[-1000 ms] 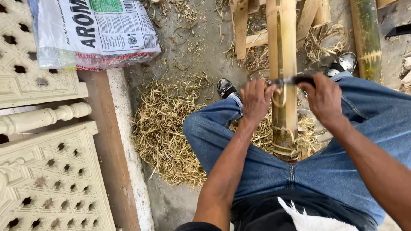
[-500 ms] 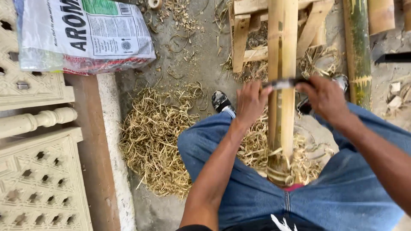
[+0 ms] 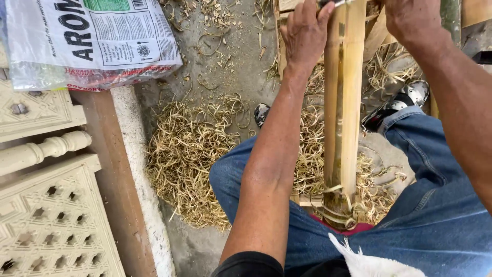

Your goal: Shave the outer layer of bamboo stalks using a curved sickle-like blade.

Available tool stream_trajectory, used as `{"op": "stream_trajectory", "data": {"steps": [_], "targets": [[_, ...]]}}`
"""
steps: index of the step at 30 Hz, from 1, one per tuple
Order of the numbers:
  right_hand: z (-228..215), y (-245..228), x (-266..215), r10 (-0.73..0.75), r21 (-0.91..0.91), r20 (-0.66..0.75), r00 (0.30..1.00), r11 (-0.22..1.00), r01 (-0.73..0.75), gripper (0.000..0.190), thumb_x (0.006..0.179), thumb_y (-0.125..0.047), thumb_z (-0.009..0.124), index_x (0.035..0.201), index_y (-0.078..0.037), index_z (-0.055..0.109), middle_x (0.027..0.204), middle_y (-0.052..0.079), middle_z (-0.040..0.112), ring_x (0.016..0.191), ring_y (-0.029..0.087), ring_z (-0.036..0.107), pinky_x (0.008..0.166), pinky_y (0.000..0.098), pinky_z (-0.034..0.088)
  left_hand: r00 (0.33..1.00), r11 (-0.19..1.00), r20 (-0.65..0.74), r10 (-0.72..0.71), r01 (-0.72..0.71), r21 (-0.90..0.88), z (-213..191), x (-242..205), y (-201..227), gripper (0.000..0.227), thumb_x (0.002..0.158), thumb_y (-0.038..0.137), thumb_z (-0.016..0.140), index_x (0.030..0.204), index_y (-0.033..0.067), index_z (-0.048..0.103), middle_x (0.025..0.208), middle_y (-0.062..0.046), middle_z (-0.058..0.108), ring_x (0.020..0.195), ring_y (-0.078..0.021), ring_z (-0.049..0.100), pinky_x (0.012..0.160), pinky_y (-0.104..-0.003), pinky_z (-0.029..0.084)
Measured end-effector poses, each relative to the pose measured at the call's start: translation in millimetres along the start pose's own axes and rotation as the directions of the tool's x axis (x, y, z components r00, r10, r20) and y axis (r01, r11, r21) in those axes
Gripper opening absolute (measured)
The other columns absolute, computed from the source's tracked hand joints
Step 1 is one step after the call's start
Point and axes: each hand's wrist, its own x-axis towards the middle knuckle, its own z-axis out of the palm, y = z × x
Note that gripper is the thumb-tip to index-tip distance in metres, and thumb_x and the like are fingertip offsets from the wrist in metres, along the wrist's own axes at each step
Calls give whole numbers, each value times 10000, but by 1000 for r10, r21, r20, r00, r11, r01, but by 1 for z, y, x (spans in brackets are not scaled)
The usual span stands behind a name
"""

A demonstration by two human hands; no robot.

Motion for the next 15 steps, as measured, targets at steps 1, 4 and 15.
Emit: {"op": "stream_trajectory", "data": {"steps": [1,4,15], "targets": [[-40,-12,-6,94,120,153,984,986,-113,219,1135,-145,599,1012,-6,715,614,93,632,490,144,540,384,305,409,992,998,111,-60,58,15,0,-12,0,459,1032,585,326,1091,196,562,879,-1,543,784,-167,525,678,-396,440],[-110,-33,-32,123,302,-503,856,952,41,271,1144,-407,574,1140,-150,658,900,27,684,768,163,617,708,317,534,978,996,189,-90,86,32,-25,-42,14,398,1055,554,360,1051,199,542,838,16,482,761,-161,480,696,-387,439],[-130,-120,-195,354,653,213,911,642,-402,419,1110,-428,652,953,-42,609,730,62,607,512,148,418,437,316,375,950,992,294,-106,122,-34,-130,-205,68,359,1082,484,395,1025,154,525,898,-22,492,830,-186,468,781,-435,380]]}}
